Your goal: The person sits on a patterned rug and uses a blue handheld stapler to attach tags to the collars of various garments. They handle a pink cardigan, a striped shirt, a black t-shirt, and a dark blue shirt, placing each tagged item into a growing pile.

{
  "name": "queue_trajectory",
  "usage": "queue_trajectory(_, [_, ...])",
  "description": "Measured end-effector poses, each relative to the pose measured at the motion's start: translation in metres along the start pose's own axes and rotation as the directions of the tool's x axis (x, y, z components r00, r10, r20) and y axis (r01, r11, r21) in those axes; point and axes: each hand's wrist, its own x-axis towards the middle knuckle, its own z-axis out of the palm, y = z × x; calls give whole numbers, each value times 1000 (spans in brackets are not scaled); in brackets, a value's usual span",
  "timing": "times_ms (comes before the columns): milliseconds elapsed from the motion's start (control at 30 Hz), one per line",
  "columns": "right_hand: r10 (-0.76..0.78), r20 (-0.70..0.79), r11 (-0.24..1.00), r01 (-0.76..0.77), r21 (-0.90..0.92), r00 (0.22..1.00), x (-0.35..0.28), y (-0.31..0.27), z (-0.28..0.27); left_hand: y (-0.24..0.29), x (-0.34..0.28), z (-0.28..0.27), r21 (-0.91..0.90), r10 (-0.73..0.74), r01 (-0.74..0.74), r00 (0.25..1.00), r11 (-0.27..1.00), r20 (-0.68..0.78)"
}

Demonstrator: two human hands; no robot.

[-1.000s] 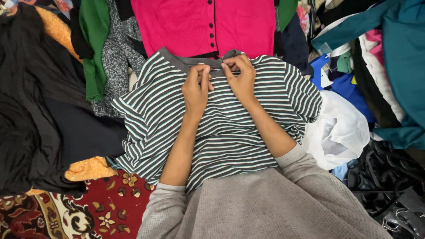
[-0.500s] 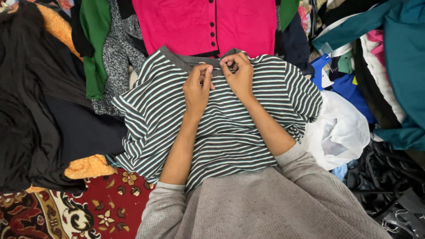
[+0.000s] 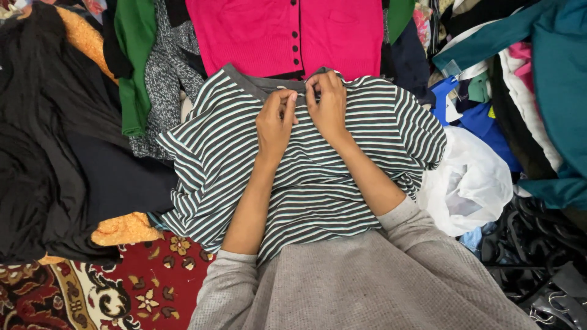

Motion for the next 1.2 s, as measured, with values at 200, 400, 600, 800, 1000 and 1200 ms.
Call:
queue_trajectory(200, [157, 166, 832, -220, 509, 974, -5, -1, -17, -21, -9, 8, 26, 20, -20, 1000, 999, 2])
queue_trajectory(400, [203, 291, 599, -354, 718, 935, -16, 7, -3, -18, -7, 4, 27, 13, -14, 999, 1000, 34])
queue_trajectory(600, [189, 303, 587, -355, 728, 934, -15, 4, -7, -24, -9, 8, 53, 21, -22, 999, 998, 26])
queue_trajectory(800, [159, 288, 591, -325, 739, 944, -15, -2, -10, -19, -9, 6, 55, -27, 26, 999, 998, 22])
queue_trajectory(1000, [204, 341, 495, -397, 773, 918, -13, -29, -28, -15, -9, 7, 82, -60, 57, 998, 995, 33])
queue_trajectory(1200, [236, 326, 498, -402, 768, 916, -23, -12, -13, -11, -8, 4, 51, -98, 96, 995, 994, 37])
